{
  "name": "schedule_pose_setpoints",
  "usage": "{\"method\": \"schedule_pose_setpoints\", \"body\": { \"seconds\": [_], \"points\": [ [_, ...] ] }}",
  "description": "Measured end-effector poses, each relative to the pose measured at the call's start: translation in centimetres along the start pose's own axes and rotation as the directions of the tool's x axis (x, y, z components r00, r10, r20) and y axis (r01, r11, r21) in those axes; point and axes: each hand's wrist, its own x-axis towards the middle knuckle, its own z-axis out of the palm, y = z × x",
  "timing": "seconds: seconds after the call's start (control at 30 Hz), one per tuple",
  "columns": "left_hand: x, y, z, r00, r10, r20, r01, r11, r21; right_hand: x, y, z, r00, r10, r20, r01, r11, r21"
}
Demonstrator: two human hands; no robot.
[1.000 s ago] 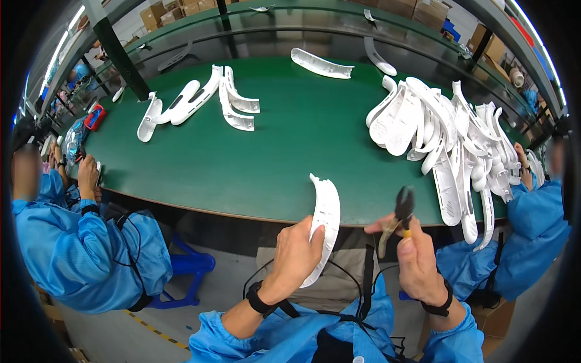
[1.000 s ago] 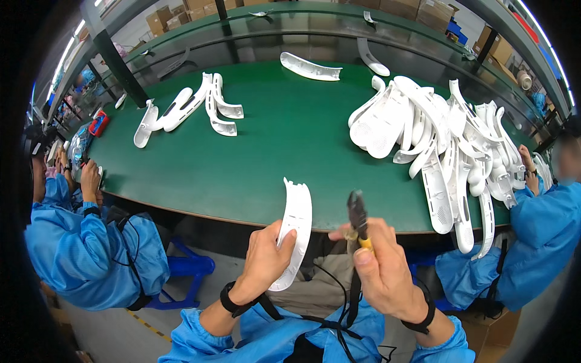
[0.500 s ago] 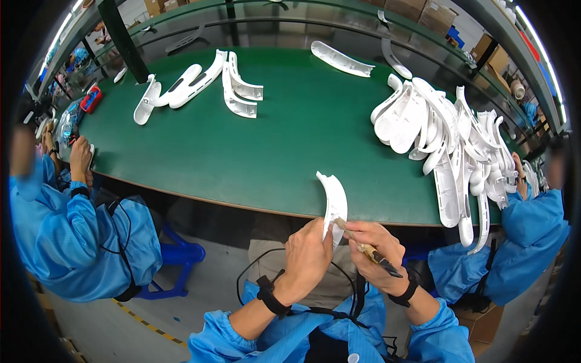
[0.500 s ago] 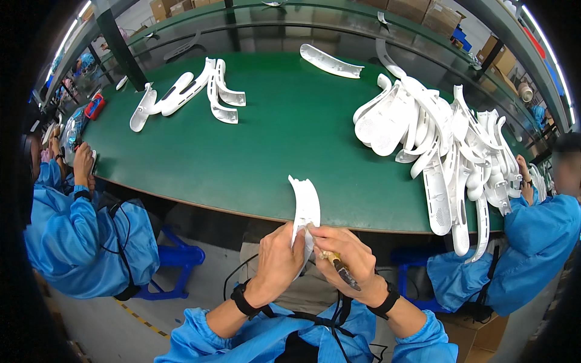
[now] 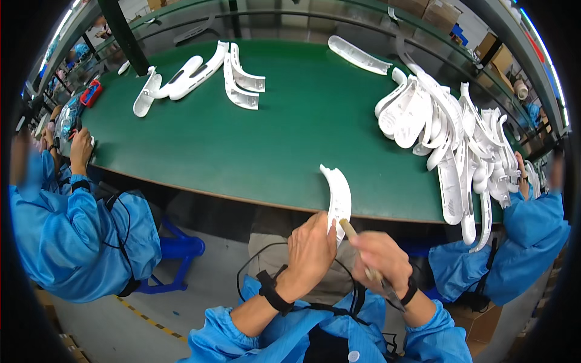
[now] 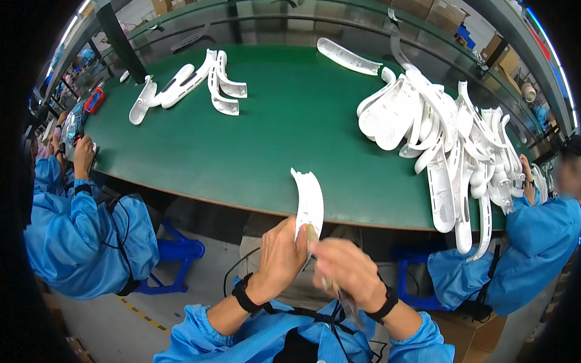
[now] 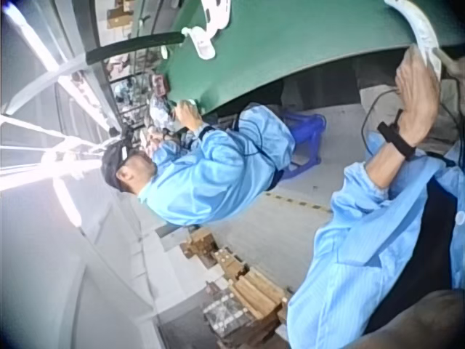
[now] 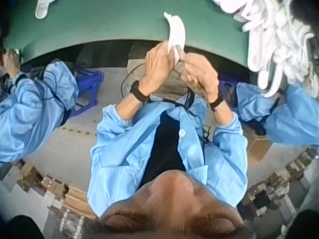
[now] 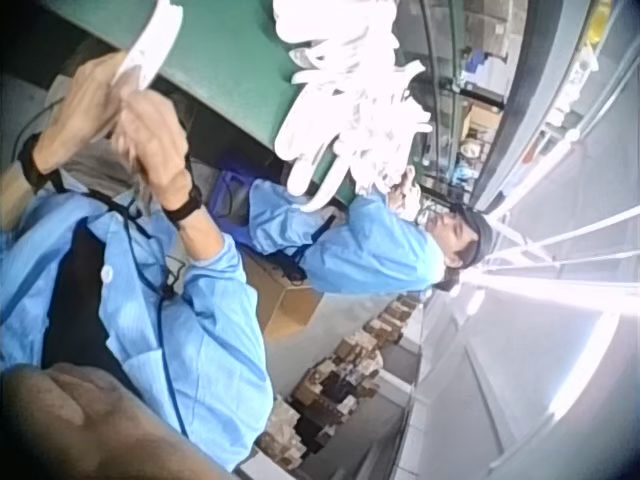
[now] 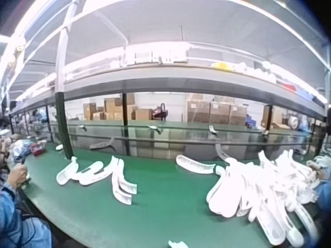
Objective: Removing debris and cleaning industrial white plastic curved components at a factory workbench.
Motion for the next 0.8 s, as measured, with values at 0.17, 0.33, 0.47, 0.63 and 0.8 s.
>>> {"method": "schedule_pose_setpoints", "body": {
  "seconds": [0.17,0.33,0.47,0.63,0.8],
  "points": [
    [-0.4,-0.2,0.0,1.000,-0.011,0.003,0.011,1.000,-0.013,0.2,-0.3,0.1,0.993,0.117,-0.021,-0.117,0.993,0.025],
    [-0.6,-0.3,0.2,1.000,0.020,0.003,-0.020,1.000,-0.011,-0.5,0.3,0.1,0.976,0.215,0.038,-0.215,0.977,-0.014],
    [0.3,0.1,-0.1,0.998,0.064,-0.025,-0.063,0.998,0.022,1.6,-0.1,-0.6,0.978,0.174,0.114,-0.171,0.985,-0.036],
    [-0.2,-0.4,0.0,0.999,0.039,-0.011,-0.038,0.999,0.005,0.2,0.4,0.2,0.995,0.090,-0.053,-0.085,0.993,0.083],
    [-0.4,-0.5,0.3,1.000,0.022,-0.012,-0.022,1.000,-0.013,0.2,0.7,0.4,0.989,0.150,-0.008,-0.148,0.986,0.079]
  ]
}}
